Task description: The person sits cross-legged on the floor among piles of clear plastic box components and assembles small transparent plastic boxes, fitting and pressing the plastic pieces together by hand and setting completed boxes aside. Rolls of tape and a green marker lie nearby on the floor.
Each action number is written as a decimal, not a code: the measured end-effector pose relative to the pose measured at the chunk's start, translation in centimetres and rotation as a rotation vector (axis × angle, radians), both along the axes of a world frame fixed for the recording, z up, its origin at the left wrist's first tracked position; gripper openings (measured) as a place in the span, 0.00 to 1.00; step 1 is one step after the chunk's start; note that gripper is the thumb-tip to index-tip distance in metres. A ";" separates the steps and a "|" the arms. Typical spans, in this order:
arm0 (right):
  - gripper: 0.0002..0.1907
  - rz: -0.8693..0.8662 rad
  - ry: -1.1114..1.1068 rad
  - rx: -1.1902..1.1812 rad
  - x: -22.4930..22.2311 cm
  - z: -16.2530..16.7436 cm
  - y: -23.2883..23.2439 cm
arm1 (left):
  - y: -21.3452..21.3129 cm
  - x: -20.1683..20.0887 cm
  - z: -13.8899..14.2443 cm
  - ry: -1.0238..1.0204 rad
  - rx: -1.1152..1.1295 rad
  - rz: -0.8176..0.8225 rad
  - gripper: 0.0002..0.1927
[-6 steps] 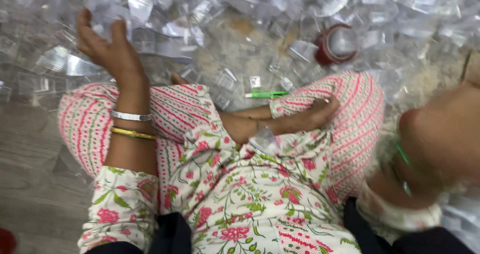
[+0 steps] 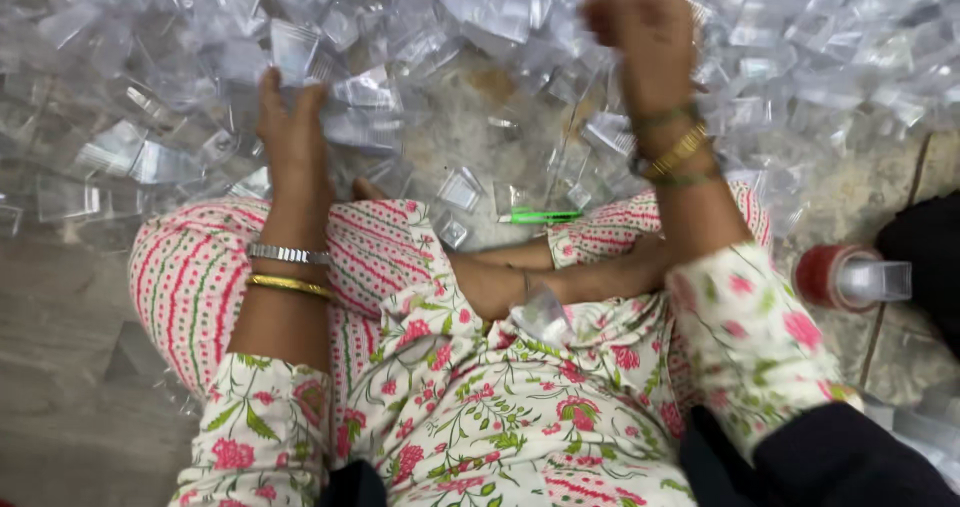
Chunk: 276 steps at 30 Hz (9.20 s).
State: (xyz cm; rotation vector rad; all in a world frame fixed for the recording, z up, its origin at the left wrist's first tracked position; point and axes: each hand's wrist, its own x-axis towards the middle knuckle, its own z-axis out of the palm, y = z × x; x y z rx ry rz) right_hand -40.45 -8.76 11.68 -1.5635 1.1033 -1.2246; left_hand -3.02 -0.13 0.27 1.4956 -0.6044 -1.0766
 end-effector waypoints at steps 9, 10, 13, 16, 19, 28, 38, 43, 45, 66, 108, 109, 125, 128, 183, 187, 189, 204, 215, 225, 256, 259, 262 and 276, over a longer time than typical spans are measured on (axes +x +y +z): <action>0.31 -0.337 1.318 -0.285 10.0 -8.6 -4.1 | 1.7 -2.9 2.7 0.173 0.084 -0.340 0.33; 0.33 -0.331 1.302 -0.343 10.1 -9.0 -3.0 | 2.2 -3.1 3.1 0.185 0.102 -0.382 0.34; 0.38 -0.269 1.272 -0.450 9.8 -9.0 -0.8 | 3.0 -3.4 4.1 0.214 0.125 -0.465 0.36; 0.38 -0.126 1.314 -0.417 8.0 -7.8 1.4 | 2.1 -4.3 4.1 0.214 0.164 -0.441 0.37; 0.39 -0.038 1.342 -0.388 6.7 -6.8 4.2 | 1.4 -4.6 3.1 0.125 0.202 -0.353 0.37; 0.38 -0.040 1.368 -0.352 6.9 -9.2 2.8 | 1.0 -3.6 -0.1 -0.091 0.010 -0.372 0.35; 0.28 -0.114 1.119 -0.343 5.0 -8.4 6.7 | 3.2 -3.5 3.8 -0.563 -0.100 -0.330 0.29; 0.21 -0.129 0.516 0.109 4.2 -6.1 9.4 | 9.1 -4.8 7.6 -0.452 -0.165 -0.486 0.31; 0.21 0.011 0.059 0.519 4.4 -5.2 10.6 | 10.9 -5.6 8.7 -0.422 -0.150 -0.569 0.36; 0.11 0.221 -0.083 0.532 7.0 0.0 15.9 | 10.8 -7.5 8.1 0.350 -0.305 -0.776 0.35; 0.10 0.167 0.033 0.401 4.9 -4.5 13.9 | 8.6 -7.4 8.1 -0.118 -0.077 -0.798 0.18; 0.09 0.066 0.085 0.352 4.2 -5.0 12.1 | 8.4 -7.1 8.1 -0.068 -0.166 -0.730 0.13; 0.19 0.170 0.724 -0.366 10.4 -11.6 7.7 | 7.5 -5.5 3.7 0.358 -0.133 -0.393 0.10; 0.21 0.082 0.699 -0.148 9.2 -11.5 7.2 | 7.2 -5.7 3.2 0.252 -0.182 -0.417 0.10; 0.09 -0.048 -0.315 0.468 2.9 -8.2 9.7 | 8.7 -6.6 5.6 -0.112 -0.414 -0.698 0.32; 0.01 -0.145 -0.125 0.395 0.0 -8.1 8.8 | 7.8 -6.1 4.4 0.126 -0.410 -0.507 0.19; 0.01 -0.118 -0.022 0.417 0.1 -8.5 9.5 | 7.7 -5.8 4.5 0.153 -0.372 -0.443 0.16; 0.19 0.253 1.110 -0.460 6.9 -10.8 11.7 | 7.4 -6.3 5.9 0.339 -0.253 -0.420 0.13; 0.12 0.203 1.039 -0.390 7.7 -11.0 11.1 | 6.9 -6.2 3.8 0.249 -0.252 -0.460 0.12; 0.03 0.121 -0.280 0.457 2.2 -10.6 10.3 | 8.2 -7.0 6.1 -0.168 -0.310 -0.799 0.28; 0.09 0.258 -0.289 0.597 5.1 -9.6 12.6 | 8.7 -7.2 7.1 -0.173 -0.423 -0.872 0.23; 0.09 0.250 -0.289 0.591 5.1 -9.3 12.6 | 8.8 -7.3 7.3 -0.151 -0.361 -0.868 0.23; 0.08 0.220 -0.313 0.637 4.9 -8.6 12.7 | 8.9 -7.2 7.6 -0.192 -0.223 -0.858 0.23; 0.09 0.191 -0.258 0.509 4.9 -8.6 12.5 | 8.9 -7.2 7.2 -0.344 -0.520 -0.906 0.28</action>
